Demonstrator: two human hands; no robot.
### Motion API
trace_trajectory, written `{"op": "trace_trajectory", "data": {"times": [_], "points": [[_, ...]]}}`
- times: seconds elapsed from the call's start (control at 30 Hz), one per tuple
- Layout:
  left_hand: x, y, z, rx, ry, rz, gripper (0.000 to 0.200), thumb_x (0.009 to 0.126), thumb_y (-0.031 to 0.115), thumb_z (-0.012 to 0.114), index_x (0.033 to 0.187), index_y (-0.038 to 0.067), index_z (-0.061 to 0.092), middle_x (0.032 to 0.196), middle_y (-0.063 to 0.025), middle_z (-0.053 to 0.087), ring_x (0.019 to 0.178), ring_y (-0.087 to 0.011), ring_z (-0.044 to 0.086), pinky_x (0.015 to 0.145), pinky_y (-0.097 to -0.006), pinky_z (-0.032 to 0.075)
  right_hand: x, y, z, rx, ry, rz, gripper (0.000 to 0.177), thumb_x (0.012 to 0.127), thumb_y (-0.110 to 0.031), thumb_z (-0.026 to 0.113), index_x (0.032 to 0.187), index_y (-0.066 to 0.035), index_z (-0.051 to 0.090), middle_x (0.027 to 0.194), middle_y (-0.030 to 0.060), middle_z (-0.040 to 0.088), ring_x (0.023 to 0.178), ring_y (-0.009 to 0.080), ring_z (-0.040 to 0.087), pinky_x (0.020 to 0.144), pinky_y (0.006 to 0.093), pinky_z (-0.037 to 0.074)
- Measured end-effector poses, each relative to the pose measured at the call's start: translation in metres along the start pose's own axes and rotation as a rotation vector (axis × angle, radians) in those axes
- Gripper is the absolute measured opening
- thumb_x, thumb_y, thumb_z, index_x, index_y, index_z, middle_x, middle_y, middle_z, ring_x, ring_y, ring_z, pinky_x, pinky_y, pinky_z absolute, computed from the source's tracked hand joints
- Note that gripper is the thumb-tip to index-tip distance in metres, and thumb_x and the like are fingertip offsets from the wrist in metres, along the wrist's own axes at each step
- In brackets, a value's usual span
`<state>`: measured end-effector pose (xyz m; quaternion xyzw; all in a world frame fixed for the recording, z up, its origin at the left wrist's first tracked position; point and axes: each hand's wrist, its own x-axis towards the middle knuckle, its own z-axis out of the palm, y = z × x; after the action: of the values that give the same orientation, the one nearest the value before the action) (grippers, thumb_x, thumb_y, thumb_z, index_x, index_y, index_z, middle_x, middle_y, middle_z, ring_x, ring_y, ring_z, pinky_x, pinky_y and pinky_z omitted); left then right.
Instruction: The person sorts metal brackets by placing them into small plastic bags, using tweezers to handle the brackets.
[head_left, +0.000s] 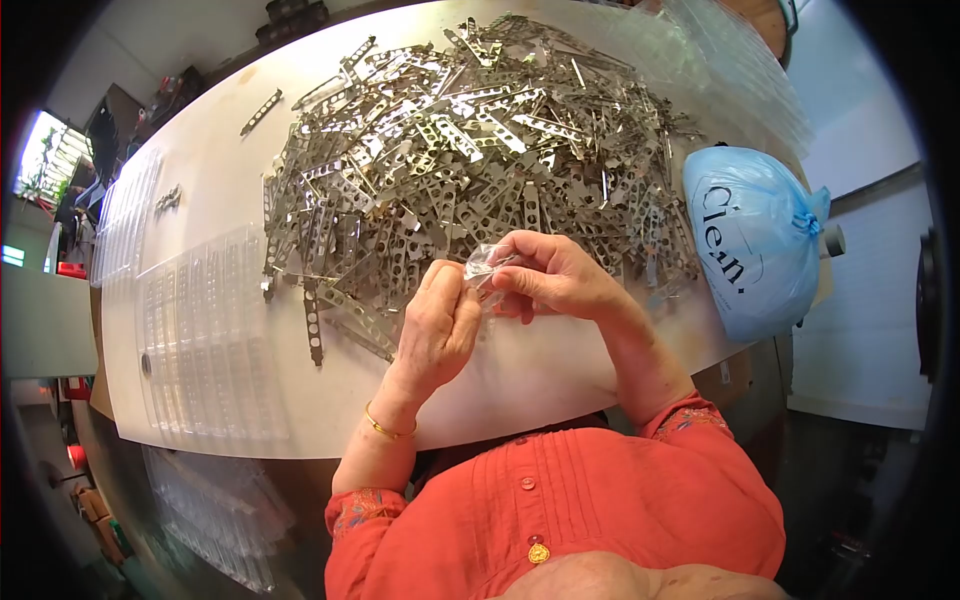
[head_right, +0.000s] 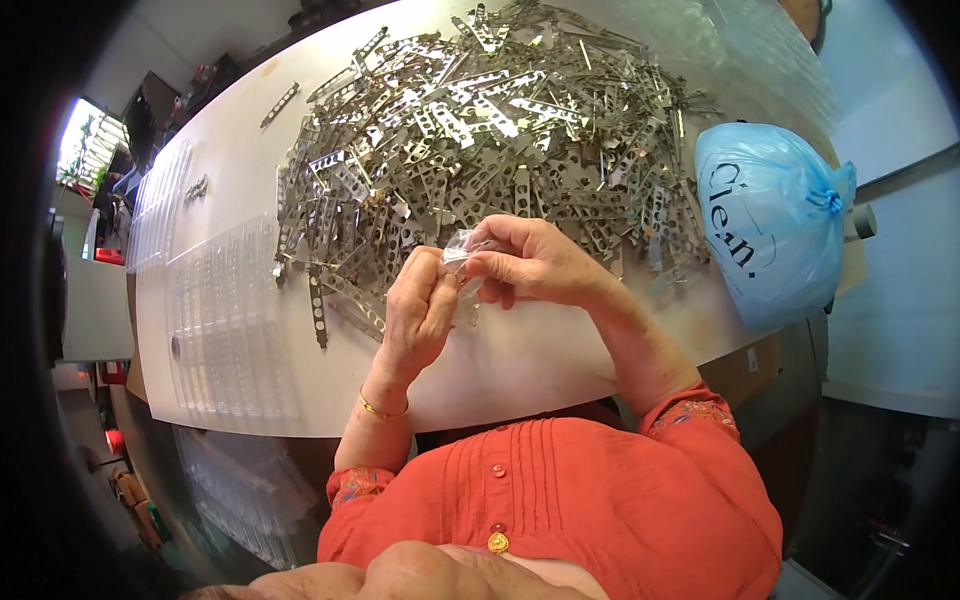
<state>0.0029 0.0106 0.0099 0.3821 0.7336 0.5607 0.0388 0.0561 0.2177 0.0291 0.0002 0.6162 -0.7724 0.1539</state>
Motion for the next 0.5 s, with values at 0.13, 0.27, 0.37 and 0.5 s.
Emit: {"op": "trace_trajectory", "data": {"times": [0.13,0.27,0.37,0.5], "points": [[-0.001,-0.003,0.0,0.034,0.009,0.003,0.004,0.094,-0.001,0.052,0.09,-0.002,0.051,0.089,-0.0156,0.053,0.071,-0.0286,0.052,0.065,-0.0362,0.046,0.002,0.006,0.009,-0.087,-0.006,-0.069,0.021,0.1,-0.014,0.062,0.117,-0.004,0.056,0.09,0.0025,0.068,0.076,0.0083,0.065,0.065,0.0248,0.055],[-0.002,-0.003,0.001,-0.113,0.051,-0.11,0.005,0.096,0.002,0.053,0.092,0.0,0.053,0.087,-0.0101,0.055,0.072,-0.0178,0.052,0.065,-0.0316,0.046,0.003,0.007,0.014,0.066,0.057,-0.097,0.018,0.1,-0.012,0.061,0.116,-0.003,0.058,0.094,0.0033,0.068,0.079,0.009,0.066,0.072,0.0263,0.059],[-0.004,-0.005,0.001,-0.112,0.061,-0.171,0.005,0.096,0.003,0.052,0.092,0.001,0.054,0.086,-0.0087,0.054,0.072,-0.0158,0.051,0.064,-0.0305,0.045,0.003,0.009,0.013,0.055,0.093,-0.083,0.023,0.102,-0.013,0.058,0.123,-0.002,0.059,0.099,0.0045,0.069,0.083,0.0098,0.068,0.074,0.0267,0.06],[-0.004,-0.002,-0.001,-0.123,0.075,-0.224,0.006,0.097,0.004,0.052,0.092,0.002,0.055,0.084,-0.0069,0.054,0.072,-0.014,0.049,0.066,-0.0296,0.044,0.003,0.0,0.012,0.049,0.13,-0.101,0.029,0.104,-0.015,0.054,0.129,-0.002,0.059,0.105,0.0061,0.07,0.087,0.0107,0.07,0.074,0.027,0.061]]}}
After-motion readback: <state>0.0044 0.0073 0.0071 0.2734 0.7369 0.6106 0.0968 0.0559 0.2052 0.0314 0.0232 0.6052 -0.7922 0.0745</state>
